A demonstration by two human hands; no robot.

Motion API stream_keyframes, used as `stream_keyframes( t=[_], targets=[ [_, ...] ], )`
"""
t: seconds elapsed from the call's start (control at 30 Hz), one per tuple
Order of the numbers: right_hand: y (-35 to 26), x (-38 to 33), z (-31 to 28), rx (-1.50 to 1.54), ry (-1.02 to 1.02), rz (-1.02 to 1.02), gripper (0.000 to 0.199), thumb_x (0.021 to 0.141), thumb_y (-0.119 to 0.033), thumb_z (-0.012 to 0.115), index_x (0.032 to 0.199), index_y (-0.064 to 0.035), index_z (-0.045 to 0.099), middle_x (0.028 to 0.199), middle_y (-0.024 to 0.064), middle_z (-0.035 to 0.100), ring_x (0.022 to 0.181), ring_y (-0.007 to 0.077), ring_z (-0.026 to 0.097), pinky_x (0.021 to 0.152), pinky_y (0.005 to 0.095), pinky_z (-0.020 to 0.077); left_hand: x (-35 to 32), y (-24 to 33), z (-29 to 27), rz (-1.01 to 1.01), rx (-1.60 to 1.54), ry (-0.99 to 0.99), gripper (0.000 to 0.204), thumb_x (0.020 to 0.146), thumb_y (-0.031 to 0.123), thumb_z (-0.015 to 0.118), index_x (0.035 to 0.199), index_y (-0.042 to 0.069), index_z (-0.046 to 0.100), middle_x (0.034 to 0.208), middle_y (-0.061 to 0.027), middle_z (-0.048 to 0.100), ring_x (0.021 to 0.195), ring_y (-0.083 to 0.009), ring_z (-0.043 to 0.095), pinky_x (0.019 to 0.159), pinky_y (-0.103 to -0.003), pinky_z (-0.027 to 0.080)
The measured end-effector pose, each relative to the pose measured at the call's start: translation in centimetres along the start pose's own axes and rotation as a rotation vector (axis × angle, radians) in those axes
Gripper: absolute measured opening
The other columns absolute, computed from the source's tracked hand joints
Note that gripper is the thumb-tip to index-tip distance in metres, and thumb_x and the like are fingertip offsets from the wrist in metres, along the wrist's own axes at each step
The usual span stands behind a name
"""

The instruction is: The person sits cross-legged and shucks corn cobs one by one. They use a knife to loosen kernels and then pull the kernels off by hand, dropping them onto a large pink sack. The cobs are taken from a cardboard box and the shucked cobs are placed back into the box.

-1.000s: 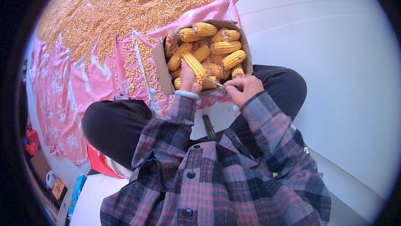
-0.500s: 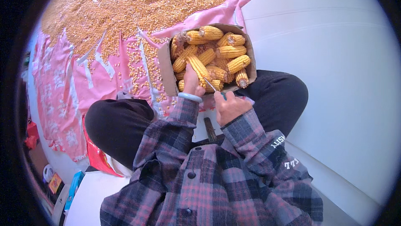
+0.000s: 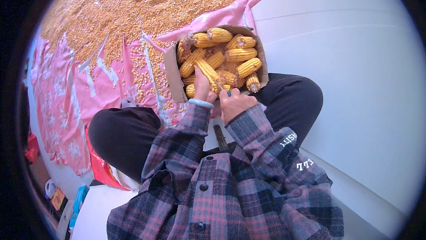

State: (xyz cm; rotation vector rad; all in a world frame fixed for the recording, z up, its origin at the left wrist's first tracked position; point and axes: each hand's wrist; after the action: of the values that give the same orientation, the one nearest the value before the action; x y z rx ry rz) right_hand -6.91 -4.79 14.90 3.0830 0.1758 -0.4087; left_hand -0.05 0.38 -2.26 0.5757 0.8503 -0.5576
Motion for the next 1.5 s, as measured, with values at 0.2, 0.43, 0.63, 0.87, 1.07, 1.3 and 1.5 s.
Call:
stream_keyframes(
  t=[0.2, 0.43, 0.63, 0.87, 1.07, 1.3, 1.5],
  targets=[
    [0.8, 1.5, 0.7, -0.003, 0.061, 0.002, 0.013, 0.077, -0.017, 0.059, 0.089, -0.0106, 0.06, 0.07, 0.012, 0.059, 0.057, 0.0292, 0.061, 0.049, 0.0391, 0.0493, 1.2, 0.1, 0.2, -0.049, 0.015, 0.015, 0.046, 0.094, 0.046, 0.027, 0.103, 0.008, 0.052, 0.087, -0.0091, 0.06, 0.075, -0.0248, 0.062, 0.062, -0.04, 0.054],
    [-0.7, 5.6, 1.1, 0.009, -0.162, 0.043, 0.02, 0.079, -0.021, 0.055, 0.093, -0.0073, 0.061, 0.078, 0.0151, 0.063, 0.069, 0.0322, 0.065, 0.059, 0.0406, 0.0521, 0.0, 0.0, -0.3, 0.048, -0.027, -0.075, 0.049, 0.094, 0.053, 0.029, 0.097, 0.009, 0.052, 0.086, -0.0048, 0.057, 0.076, -0.0188, 0.057, 0.063, -0.034, 0.05],
    [-0.2, 9.3, 3.7, 0.03, -0.131, 0.087, 0.023, 0.077, -0.026, 0.055, 0.088, -0.0099, 0.066, 0.078, 0.0165, 0.065, 0.074, 0.0328, 0.065, 0.066, 0.0425, 0.0522, -2.1, -0.1, -0.5, -0.097, -0.191, -0.289, 0.045, 0.094, 0.049, 0.034, 0.107, 0.01, 0.052, 0.096, -0.0082, 0.062, 0.085, -0.0225, 0.06, 0.074, -0.036, 0.052],
    [2.7, 4.7, 1.2, 0.238, 0.154, 0.082, 0.017, 0.082, -0.022, 0.056, 0.087, -0.0106, 0.066, 0.078, 0.016, 0.063, 0.071, 0.034, 0.062, 0.062, 0.0434, 0.0485, -0.2, 1.2, -2.7, -0.101, -0.272, -0.378, 0.048, 0.096, 0.045, 0.028, 0.113, 0.003, 0.045, 0.095, -0.0205, 0.058, 0.08, -0.0325, 0.062, 0.068, -0.046, 0.055],
    [2.2, -3.7, -1.3, 0.295, 0.193, 0.087, 0.014, 0.081, -0.018, 0.059, 0.092, -0.011, 0.065, 0.07, 0.0125, 0.061, 0.063, 0.0306, 0.062, 0.053, 0.038, 0.0495, -1.1, 1.7, -2.6, -0.104, -0.224, -0.385, 0.058, 0.092, 0.053, 0.035, 0.109, -0.002, 0.043, 0.09, -0.0201, 0.057, 0.079, -0.0321, 0.061, 0.069, -0.046, 0.055],
    [1.7, -5.8, -1.7, 0.408, 0.246, 0.066, 0.015, 0.079, -0.014, 0.063, 0.093, -0.0107, 0.065, 0.069, 0.0094, 0.059, 0.059, 0.0278, 0.06, 0.051, 0.0347, 0.0489, -1.3, 2.1, -2.1, -0.183, -0.236, -0.319, 0.062, 0.091, 0.057, 0.03, 0.107, -0.001, 0.043, 0.087, -0.0218, 0.057, 0.076, -0.0328, 0.06, 0.068, -0.046, 0.054],
    [1.4, -5.4, -1.7, 0.396, 0.179, 0.11, 0.015, 0.079, -0.014, 0.062, 0.094, -0.0103, 0.065, 0.07, 0.01, 0.06, 0.059, 0.0278, 0.06, 0.051, 0.0348, 0.0486, -1.7, 2.0, -2.1, -0.15, -0.2, -0.301, 0.05, 0.095, 0.048, 0.032, 0.113, 0.004, 0.044, 0.092, -0.0195, 0.057, 0.082, -0.0317, 0.06, 0.07, -0.046, 0.054]
  ],
)
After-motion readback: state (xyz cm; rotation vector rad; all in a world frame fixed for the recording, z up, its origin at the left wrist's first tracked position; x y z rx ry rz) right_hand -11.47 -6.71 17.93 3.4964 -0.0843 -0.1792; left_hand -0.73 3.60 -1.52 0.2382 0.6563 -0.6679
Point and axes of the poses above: each hand's wrist, its own x-axis towards the middle knuckle, its own z-axis out of the palm, y = z × x
